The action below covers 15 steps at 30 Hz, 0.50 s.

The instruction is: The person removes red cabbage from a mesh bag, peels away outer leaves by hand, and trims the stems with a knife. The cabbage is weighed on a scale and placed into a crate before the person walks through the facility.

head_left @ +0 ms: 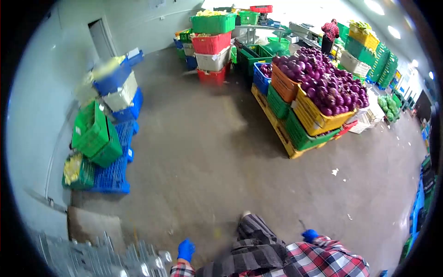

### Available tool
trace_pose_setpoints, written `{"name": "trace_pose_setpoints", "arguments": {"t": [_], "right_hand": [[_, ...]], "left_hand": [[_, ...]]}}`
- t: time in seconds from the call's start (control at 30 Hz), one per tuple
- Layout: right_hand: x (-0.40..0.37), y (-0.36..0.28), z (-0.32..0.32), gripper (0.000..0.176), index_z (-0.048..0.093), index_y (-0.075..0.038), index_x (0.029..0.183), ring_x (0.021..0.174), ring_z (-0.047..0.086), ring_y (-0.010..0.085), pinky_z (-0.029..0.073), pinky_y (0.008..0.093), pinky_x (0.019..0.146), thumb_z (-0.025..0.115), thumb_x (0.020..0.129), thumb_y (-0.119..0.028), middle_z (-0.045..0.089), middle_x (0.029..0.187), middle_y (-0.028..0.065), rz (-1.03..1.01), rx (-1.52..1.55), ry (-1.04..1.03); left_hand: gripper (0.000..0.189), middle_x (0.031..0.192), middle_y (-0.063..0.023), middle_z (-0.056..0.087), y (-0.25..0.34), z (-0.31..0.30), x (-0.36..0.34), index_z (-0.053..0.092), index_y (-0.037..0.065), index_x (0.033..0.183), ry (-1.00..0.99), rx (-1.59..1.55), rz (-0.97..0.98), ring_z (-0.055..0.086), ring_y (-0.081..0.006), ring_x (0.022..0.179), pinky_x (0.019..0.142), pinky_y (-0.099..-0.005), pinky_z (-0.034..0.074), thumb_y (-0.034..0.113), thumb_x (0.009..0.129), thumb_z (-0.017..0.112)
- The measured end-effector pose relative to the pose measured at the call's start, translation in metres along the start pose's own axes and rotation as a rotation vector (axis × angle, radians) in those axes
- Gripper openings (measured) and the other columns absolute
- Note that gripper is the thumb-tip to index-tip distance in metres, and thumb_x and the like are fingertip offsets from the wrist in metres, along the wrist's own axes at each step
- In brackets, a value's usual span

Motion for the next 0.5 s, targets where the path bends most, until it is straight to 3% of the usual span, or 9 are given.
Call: {"name": "trace_pose_setpoints", "arguments": {"t": [0.03,0.07,0.13,0.2,0.23,0.27,0.3,0.4,0.5], "right_hand": [[0.014,0.015,-0.014,0.033,0.065,-0.018,0.097,0.086,0.064,0.0349,0.052,0.0438,0.075,0.068,0.073,-0.042,0.066,0.091,0.0146,0.119,-0.001,-0.034],[0.041,0.031,-0.019,0.038,0.065,-0.019,0.1,0.089,0.064,0.0344,0.051,0.043,0.076,0.067,0.073,-0.045,0.066,0.094,0.0144,0.206,-0.135,-0.267],[0.124,0.096,-0.005,0.047,0.065,-0.018,0.102,0.096,0.063,0.0306,0.05,0.0427,0.081,0.066,0.071,-0.053,0.066,0.103,0.0105,0.187,-0.073,-0.504],[0.211,0.085,-0.094,0.046,0.066,-0.017,0.098,0.091,0.064,0.032,0.051,0.0425,0.079,0.066,0.069,-0.053,0.067,0.098,0.0115,0.197,-0.145,-0.421],[0.268,0.076,-0.146,0.046,0.067,-0.016,0.095,0.089,0.064,0.0327,0.051,0.0424,0.079,0.066,0.068,-0.054,0.067,0.096,0.0121,0.192,-0.189,-0.368],[0.325,0.051,-0.209,0.043,0.067,-0.015,0.09,0.086,0.065,0.0335,0.052,0.0437,0.076,0.066,0.069,-0.053,0.067,0.091,0.0127,0.115,-0.13,-0.172],[0.38,0.007,-0.275,0.034,0.066,-0.015,0.09,0.081,0.065,0.0321,0.052,0.0425,0.071,0.064,0.072,-0.044,0.067,0.087,0.011,0.207,0.153,-0.173],[0.533,-0.148,-0.485,0.014,0.063,-0.013,0.094,0.061,0.062,0.0228,0.05,0.0361,0.053,0.056,0.086,-0.021,0.064,0.074,0.004,0.593,1.019,-0.096],[0.684,-0.308,-0.654,0.021,0.059,-0.008,0.093,0.058,0.059,0.0185,0.048,0.0343,0.048,0.056,0.088,-0.028,0.062,0.074,0.006,0.098,0.86,-0.016]], "left_hand": [[0.025,0.094,-0.0074,0.065,0.066,0.037,0.028,0.059,0.013,0.103,-0.045,0.025,0.068,0.063,-0.0202,0.075,0.059,-0.035,0.05,0.033,0.089,0.058],[0.027,0.096,-0.0069,0.064,0.13,0.068,0.048,0.059,0.013,0.105,-0.101,0.115,0.164,0.062,-0.0184,0.078,0.06,-0.0343,0.05,0.034,0.089,0.057],[0.029,0.097,-0.0059,0.064,0.238,0.119,0.085,0.06,0.012,0.108,-0.143,0.193,0.348,0.061,-0.0162,0.079,0.06,-0.0333,0.05,0.035,0.09,0.057],[0.03,0.096,-0.005,0.063,0.319,0.145,0.112,0.059,0.012,0.11,-0.107,0.162,0.507,0.06,-0.0155,0.076,0.06,-0.0325,0.049,0.035,0.09,0.057],[0.027,0.09,-0.0039,0.062,0.346,0.151,0.12,0.06,0.013,0.109,-0.013,0.077,0.401,0.059,-0.015,0.074,0.06,-0.0309,0.048,0.032,0.09,0.056],[0.025,0.089,-0.0039,0.061,0.326,0.121,0.181,0.06,0.013,0.105,-0.072,-0.019,0.303,0.059,-0.014,0.074,0.06,-0.0304,0.048,0.033,0.091,0.054],[0.024,0.087,-0.004,0.06,0.307,0.091,0.24,0.059,0.013,0.101,-0.12,-0.112,0.2,0.058,-0.013,0.074,0.06,-0.03,0.047,0.034,0.092,0.053],[0.024,0.087,-0.0043,0.061,0.308,0.057,0.229,0.059,0.012,0.099,0.171,-0.1,-0.079,0.059,-0.015,0.074,0.06,-0.0311,0.048,0.034,0.091,0.054],[0.023,0.086,-0.0047,0.061,0.324,0.038,0.249,0.058,0.012,0.096,0.286,-0.164,-0.271,0.059,-0.017,0.074,0.06,-0.0321,0.048,0.033,0.089,0.055]]}}
Point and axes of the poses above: each hand's wrist, its own x-axis towards the middle knuckle, its own z-axis out of the palm, y = z × x, the point moved 6 cm from there along x, towards the middle knuckle
